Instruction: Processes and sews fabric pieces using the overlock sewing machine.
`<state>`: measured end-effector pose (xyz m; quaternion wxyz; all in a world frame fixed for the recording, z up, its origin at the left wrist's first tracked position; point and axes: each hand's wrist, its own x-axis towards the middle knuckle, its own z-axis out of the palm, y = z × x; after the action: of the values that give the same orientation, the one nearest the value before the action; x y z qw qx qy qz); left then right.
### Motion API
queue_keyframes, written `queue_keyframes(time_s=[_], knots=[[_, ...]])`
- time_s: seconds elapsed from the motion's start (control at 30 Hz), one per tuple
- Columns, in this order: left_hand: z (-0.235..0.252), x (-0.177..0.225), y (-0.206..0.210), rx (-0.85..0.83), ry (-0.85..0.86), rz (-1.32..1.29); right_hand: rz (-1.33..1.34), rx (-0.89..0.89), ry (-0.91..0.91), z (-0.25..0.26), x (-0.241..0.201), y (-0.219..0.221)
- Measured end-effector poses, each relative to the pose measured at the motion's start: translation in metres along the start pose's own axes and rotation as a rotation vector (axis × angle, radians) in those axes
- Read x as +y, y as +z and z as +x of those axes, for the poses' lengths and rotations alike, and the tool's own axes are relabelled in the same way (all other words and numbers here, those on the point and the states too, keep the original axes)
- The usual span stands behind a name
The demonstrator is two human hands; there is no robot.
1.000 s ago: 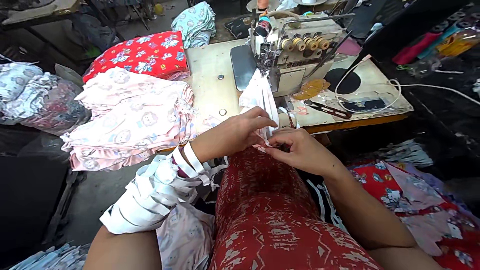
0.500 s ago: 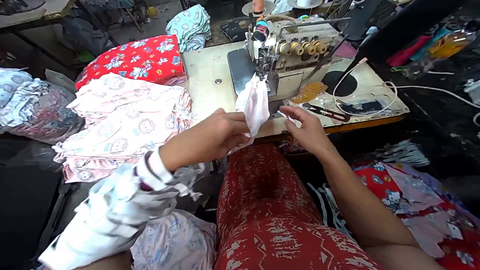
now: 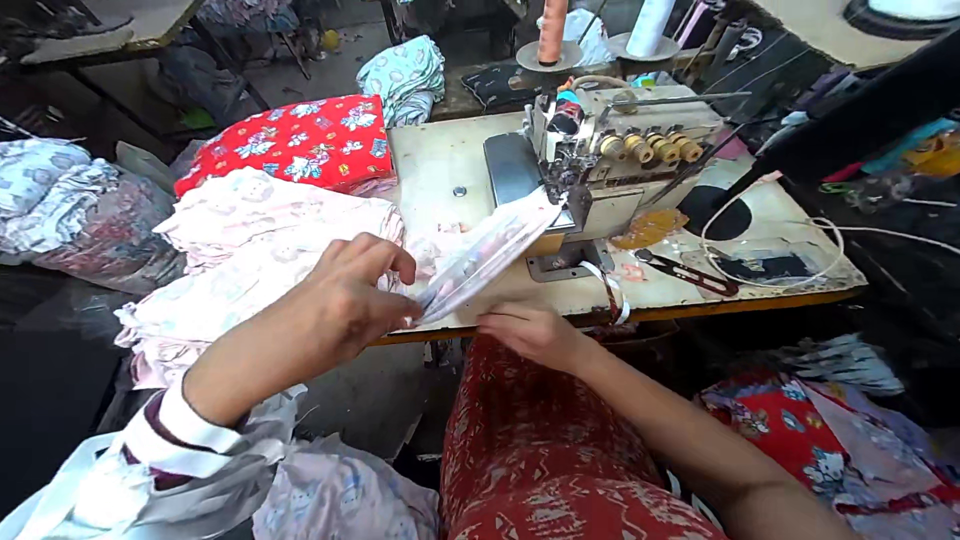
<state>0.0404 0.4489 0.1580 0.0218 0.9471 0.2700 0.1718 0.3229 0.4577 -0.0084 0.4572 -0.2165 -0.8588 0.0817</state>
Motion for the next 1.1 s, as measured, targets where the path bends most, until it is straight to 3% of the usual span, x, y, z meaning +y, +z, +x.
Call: queue_keyframes(time_s=[0.13, 0.3, 0.67, 0.87, 1.0, 1.1], knots=[[-0.002, -0.011, 0.01, 0.005, 0.066, -0.108, -0.32, 0.3, -0.025, -0.018, 0.026, -0.027], [-0.004, -0.015, 0.013, 0.026, 0.054, -0.162, -0.345, 0.376, -0.103, 0.013, 0.044, -0.014], [0.009, -0.012, 0.015, -0.017, 0.082, -0.284, -0.232, 0.125, -0.06, 0.04, 0.032, -0.051], [0.058, -0.023, 0.001, 0.062, -0.038, -0.196, 0.078, -0.095, 0.241, 0.001, 0.009, -0.12], [0.118, -0.033, 0.066, 0.041, 0.002, -0.178, 0.108, -0.105, 0.43, -0.039, 0.019, -0.122], [0.151, -0.038, 0.12, 0.038, 0.107, -0.236, 0.16, -0.014, 0.463, -0.042, 0.009, -0.118]])
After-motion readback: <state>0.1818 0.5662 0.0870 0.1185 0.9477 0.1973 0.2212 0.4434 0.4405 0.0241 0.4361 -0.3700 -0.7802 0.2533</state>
